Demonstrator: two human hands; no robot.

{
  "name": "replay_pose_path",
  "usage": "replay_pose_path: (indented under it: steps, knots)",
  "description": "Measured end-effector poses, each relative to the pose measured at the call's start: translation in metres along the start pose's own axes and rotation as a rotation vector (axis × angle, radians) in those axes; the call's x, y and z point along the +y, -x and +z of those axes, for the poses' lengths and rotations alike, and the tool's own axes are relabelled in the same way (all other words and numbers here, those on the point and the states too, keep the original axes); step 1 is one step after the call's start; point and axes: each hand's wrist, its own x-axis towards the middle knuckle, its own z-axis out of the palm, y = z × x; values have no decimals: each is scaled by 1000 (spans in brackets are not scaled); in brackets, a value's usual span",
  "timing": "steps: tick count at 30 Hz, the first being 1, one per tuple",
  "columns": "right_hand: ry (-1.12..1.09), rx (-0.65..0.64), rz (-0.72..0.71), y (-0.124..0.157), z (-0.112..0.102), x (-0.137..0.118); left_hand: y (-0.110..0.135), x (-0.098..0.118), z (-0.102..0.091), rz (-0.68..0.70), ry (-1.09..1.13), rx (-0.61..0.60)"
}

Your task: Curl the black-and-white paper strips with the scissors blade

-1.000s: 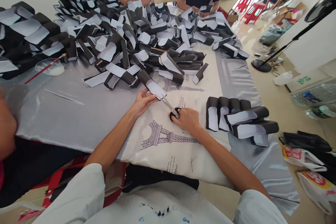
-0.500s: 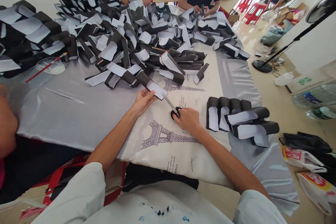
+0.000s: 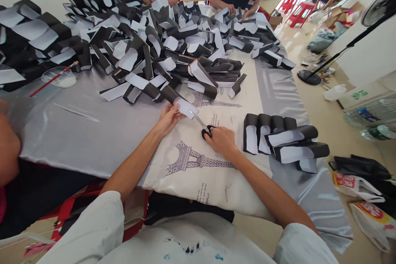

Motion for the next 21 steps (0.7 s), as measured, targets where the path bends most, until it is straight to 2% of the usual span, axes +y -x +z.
replay_pose_path:
  steps: [5, 21]
  knots:
    - [-17, -5, -5, 1, -1, -1, -1, 2, 1, 15, 31, 46]
    - [-2, 12, 8, 0, 1, -1, 4, 7, 8, -18, 38, 39]
